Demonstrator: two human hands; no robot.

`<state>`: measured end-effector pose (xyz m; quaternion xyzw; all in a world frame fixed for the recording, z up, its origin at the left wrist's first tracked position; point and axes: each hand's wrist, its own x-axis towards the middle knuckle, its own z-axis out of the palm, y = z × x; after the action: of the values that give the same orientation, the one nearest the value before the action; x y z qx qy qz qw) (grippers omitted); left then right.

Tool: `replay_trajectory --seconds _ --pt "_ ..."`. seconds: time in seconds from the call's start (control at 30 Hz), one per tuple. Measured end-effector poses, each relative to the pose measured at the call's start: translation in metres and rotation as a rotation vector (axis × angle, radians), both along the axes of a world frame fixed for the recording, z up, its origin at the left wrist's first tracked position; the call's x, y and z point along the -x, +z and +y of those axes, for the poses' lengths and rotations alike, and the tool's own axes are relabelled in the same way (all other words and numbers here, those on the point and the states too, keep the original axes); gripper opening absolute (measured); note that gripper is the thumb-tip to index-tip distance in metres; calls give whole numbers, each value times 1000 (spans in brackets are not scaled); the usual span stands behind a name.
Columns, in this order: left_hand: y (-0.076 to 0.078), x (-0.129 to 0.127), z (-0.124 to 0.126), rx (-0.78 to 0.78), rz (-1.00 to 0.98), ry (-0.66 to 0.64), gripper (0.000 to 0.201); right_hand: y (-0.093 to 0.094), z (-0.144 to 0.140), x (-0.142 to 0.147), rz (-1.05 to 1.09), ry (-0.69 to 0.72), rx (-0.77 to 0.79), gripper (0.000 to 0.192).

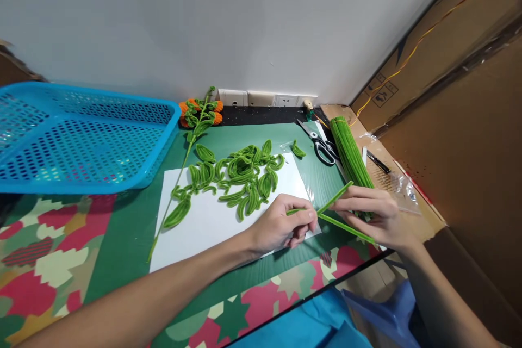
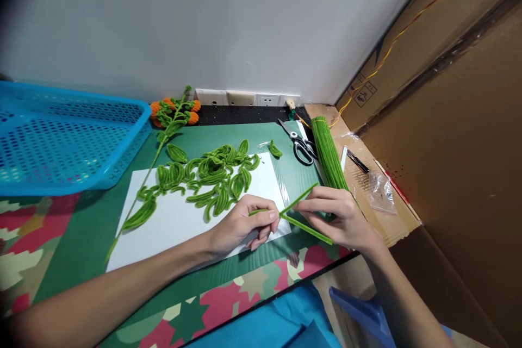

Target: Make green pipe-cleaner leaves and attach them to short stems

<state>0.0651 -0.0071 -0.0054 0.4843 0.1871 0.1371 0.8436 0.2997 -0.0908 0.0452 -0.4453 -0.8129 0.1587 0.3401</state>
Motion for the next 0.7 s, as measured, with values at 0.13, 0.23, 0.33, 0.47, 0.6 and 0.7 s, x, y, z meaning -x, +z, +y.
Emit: replay_trajectory --seconds 0.13,0.23,0.33,0.47,0.6,0.7 --pt "2 1 -1 -121 22 -37 36 -3 -7 2 -170 -67 -28 13" --pt "5 1 -3 -237 37 -50 34 -1 -13 11 -396 -101 -51 17" --pt "4 1 -4 -269 40 -38 32 7 -17 18 -532 -130 -61 22" --pt "2 1 -4 -225 31 -49 32 17 -19 16 -567 -133 36 28" --pt "2 3 -2 -210 18 -98 35 19 -21 3 -324 -95 136 23" --pt "3 2 -2 -210 3 -107 37 15 -24 2 -184 -78 155 19"
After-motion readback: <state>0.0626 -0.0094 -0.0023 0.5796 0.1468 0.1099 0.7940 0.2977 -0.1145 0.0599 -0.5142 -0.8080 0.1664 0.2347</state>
